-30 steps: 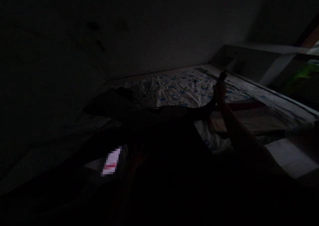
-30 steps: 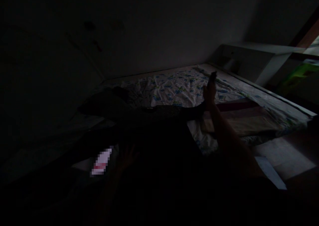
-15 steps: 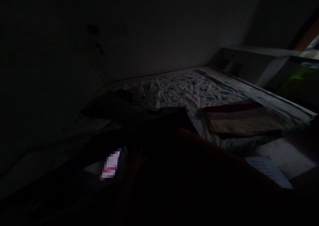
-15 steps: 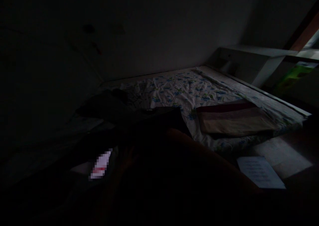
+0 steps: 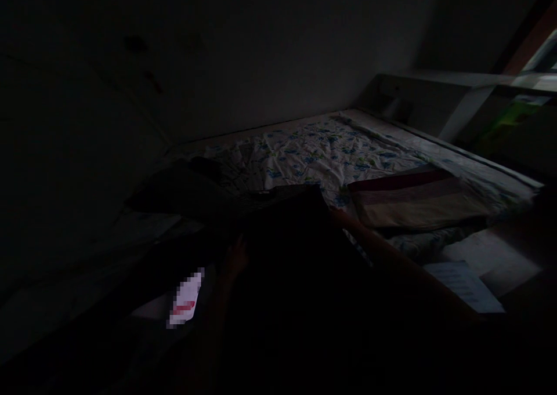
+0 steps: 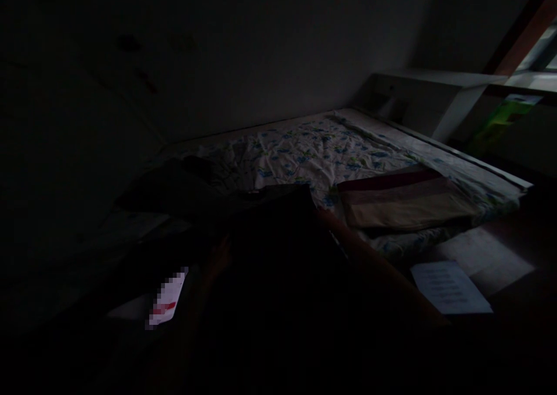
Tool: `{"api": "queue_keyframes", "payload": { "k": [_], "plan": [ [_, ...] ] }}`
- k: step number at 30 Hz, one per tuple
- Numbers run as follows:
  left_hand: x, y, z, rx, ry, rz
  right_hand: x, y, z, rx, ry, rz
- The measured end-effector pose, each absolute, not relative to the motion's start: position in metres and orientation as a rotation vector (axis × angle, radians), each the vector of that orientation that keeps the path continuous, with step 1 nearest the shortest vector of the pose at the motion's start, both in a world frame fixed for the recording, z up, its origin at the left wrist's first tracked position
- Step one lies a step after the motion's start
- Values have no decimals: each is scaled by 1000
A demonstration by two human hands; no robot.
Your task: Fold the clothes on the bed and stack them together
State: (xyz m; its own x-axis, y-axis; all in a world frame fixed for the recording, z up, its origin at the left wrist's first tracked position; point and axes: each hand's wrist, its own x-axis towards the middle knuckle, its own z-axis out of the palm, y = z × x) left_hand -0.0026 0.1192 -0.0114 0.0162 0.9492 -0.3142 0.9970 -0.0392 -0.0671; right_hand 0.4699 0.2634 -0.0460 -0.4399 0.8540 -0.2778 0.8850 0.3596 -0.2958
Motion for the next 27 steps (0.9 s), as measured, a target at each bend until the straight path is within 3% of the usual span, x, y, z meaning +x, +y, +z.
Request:
{"api": "queue_keyframes", "payload": {
  "k": [12, 19, 27],
  "plan": [
    [4, 120, -3, 2016, 2271, -146, 467, 272, -65, 1722, 2552, -515],
    [-6, 119, -12, 1775, 2369, -213, 469, 271, -79, 1646, 2565, -460],
    [-7, 124, -26, 1949, 2221, -114, 474, 265, -67, 1812, 2533, -277]
  ]
}}
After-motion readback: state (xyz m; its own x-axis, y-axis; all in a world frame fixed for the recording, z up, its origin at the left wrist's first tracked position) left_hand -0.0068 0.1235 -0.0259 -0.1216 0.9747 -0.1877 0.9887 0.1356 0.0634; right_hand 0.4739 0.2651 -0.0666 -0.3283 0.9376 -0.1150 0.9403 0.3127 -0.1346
